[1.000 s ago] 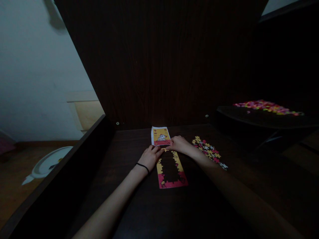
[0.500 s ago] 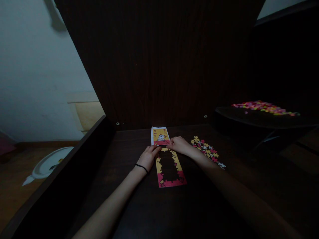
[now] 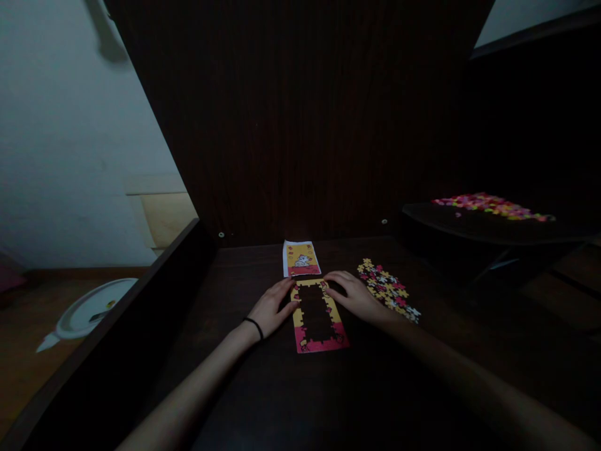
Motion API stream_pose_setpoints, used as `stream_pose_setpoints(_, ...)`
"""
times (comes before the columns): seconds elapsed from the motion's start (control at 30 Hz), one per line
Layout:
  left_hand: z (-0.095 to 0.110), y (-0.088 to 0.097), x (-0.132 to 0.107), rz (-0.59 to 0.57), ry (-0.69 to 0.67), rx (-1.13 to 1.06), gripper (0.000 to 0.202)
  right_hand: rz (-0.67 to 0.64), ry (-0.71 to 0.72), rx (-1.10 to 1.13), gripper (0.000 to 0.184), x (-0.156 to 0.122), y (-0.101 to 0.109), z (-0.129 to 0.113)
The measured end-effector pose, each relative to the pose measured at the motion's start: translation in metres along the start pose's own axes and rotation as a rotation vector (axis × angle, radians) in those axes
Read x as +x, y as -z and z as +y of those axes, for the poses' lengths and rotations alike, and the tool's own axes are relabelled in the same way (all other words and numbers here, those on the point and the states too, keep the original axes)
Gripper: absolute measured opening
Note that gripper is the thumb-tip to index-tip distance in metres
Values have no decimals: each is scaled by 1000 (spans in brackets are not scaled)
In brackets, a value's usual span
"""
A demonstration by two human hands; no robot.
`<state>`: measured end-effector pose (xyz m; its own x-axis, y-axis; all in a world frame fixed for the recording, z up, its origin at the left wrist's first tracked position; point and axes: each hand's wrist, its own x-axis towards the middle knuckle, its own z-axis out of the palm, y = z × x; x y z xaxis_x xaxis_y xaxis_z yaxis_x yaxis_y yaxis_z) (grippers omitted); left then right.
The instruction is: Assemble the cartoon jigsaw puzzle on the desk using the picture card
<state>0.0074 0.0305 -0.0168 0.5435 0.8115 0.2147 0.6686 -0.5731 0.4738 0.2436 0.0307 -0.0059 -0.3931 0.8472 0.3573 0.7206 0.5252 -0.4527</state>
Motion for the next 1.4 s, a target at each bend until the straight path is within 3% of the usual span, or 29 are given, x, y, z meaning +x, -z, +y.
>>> stream_pose_setpoints(0.2,-3,-1,6,-26,-19,56,47,-51,-13,12,41,-10,-8,14)
stream_pose_setpoints(0.63,0,0,6,-45,-67,185,40,-44,100,-19,34,-8,-9,16)
stream_pose_setpoints(0.9,-1,-2,7,-50,-70,191,39,-36,94,-35,31,-7,-10,15)
stream_pose_setpoints(1.1,2,1,3,-36,-37,148,45,-55,28,92,38,-10,-3,10)
stream_pose_setpoints(1.2,6,4,-3,-60,-50,135,54,-130,18,121,46,-14,1,9)
stream_pose_setpoints(1.4,13,5,-13,-187,-110,184,79,-358,62,46,82,-18,3,12)
